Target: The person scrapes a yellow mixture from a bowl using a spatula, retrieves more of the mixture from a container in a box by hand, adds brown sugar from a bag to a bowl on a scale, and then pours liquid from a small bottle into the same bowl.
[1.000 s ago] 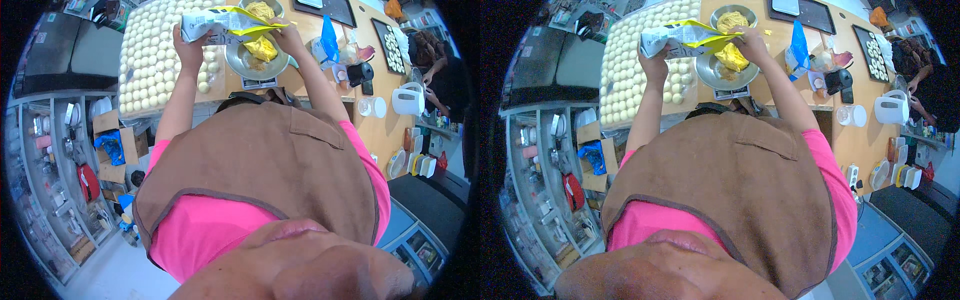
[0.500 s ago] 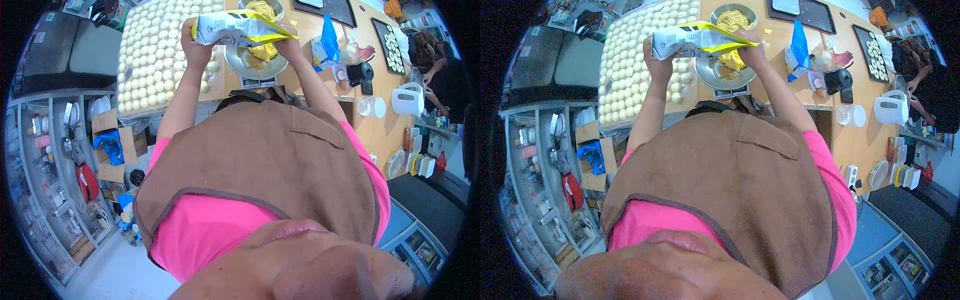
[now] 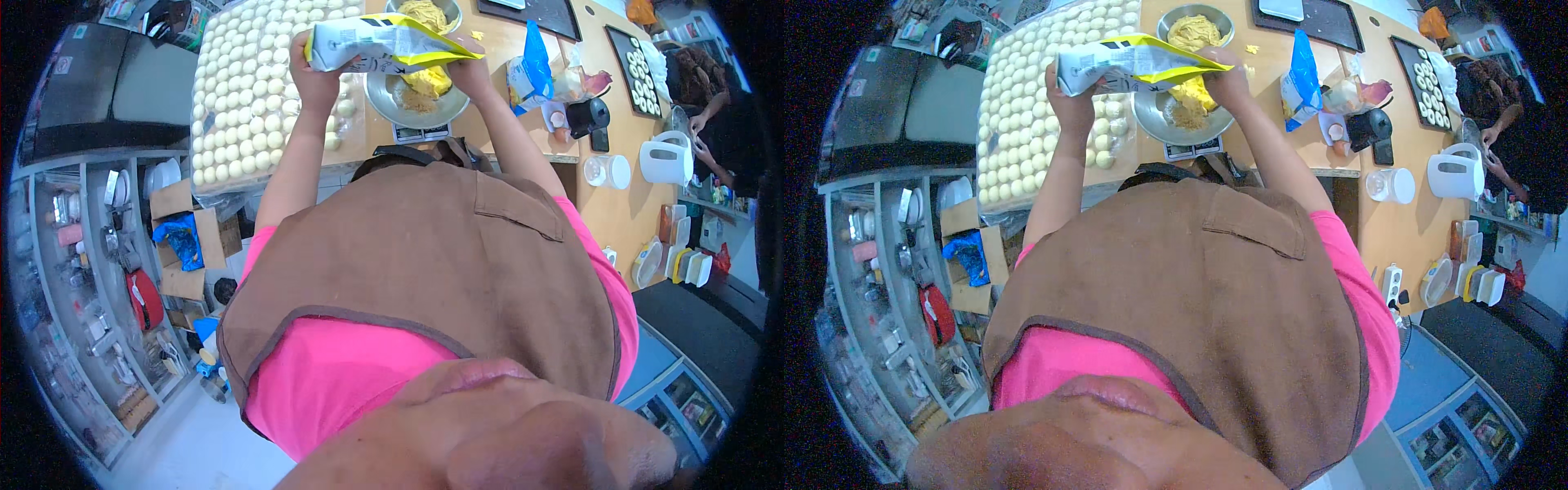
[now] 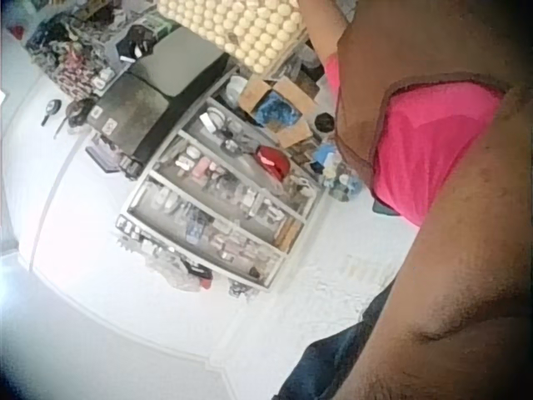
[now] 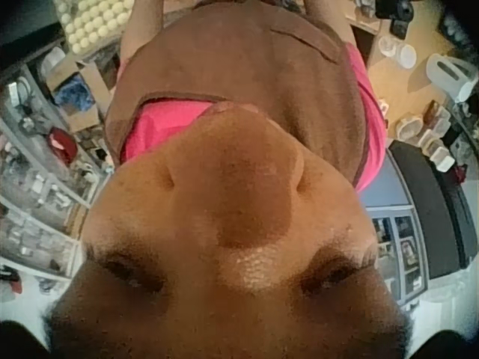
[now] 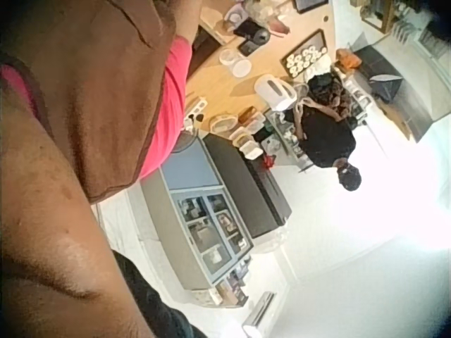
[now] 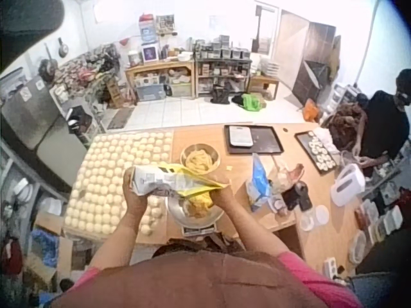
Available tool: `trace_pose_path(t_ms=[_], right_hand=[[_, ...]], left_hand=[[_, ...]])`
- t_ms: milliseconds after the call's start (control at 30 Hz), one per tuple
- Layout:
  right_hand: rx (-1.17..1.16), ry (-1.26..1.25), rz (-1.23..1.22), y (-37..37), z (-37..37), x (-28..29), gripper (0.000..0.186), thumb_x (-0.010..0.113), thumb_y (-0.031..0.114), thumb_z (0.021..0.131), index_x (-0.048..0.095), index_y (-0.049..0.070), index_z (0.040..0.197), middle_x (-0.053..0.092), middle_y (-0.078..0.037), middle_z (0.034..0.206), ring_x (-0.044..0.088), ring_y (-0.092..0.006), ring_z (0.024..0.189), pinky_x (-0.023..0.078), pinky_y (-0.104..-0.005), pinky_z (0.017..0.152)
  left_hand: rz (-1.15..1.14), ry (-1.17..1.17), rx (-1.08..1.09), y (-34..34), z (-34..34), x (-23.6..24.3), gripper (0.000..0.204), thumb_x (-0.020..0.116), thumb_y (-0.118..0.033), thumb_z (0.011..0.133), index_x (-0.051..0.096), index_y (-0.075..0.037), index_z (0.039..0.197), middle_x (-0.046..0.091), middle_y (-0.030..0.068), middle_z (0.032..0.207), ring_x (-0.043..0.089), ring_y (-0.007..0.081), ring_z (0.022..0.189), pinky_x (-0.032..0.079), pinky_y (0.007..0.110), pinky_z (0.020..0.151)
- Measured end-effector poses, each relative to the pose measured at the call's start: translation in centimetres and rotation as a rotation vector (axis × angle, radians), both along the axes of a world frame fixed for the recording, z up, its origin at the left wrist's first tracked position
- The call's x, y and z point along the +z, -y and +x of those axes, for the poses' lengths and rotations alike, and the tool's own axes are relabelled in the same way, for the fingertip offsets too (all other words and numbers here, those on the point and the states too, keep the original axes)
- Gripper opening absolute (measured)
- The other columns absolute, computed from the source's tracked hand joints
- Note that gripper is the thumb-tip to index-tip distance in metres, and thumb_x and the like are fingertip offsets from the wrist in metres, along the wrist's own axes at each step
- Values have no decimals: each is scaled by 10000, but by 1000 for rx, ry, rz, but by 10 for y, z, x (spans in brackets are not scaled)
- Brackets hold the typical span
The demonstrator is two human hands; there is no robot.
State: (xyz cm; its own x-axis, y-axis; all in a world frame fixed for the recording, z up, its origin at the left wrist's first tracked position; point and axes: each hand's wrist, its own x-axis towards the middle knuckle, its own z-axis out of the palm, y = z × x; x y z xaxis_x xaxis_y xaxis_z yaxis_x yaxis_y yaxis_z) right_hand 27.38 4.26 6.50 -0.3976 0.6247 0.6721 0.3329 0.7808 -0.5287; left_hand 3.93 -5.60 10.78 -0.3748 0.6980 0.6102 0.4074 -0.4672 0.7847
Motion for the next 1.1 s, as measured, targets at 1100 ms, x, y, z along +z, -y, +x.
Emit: trace_pose_path(t_ms=[1100], right_hand=[[-22, -36, 4, 10, -16, 2, 170, 564, -12, 673, 563, 41, 835, 588, -138, 800, 562, -336, 776, 453, -378, 682]], left_hand=[[48, 356, -137, -2, -7, 1, 536, 812, -6, 548, 475, -66, 960, 563, 3, 853, 554, 93, 778, 485, 228, 674]])
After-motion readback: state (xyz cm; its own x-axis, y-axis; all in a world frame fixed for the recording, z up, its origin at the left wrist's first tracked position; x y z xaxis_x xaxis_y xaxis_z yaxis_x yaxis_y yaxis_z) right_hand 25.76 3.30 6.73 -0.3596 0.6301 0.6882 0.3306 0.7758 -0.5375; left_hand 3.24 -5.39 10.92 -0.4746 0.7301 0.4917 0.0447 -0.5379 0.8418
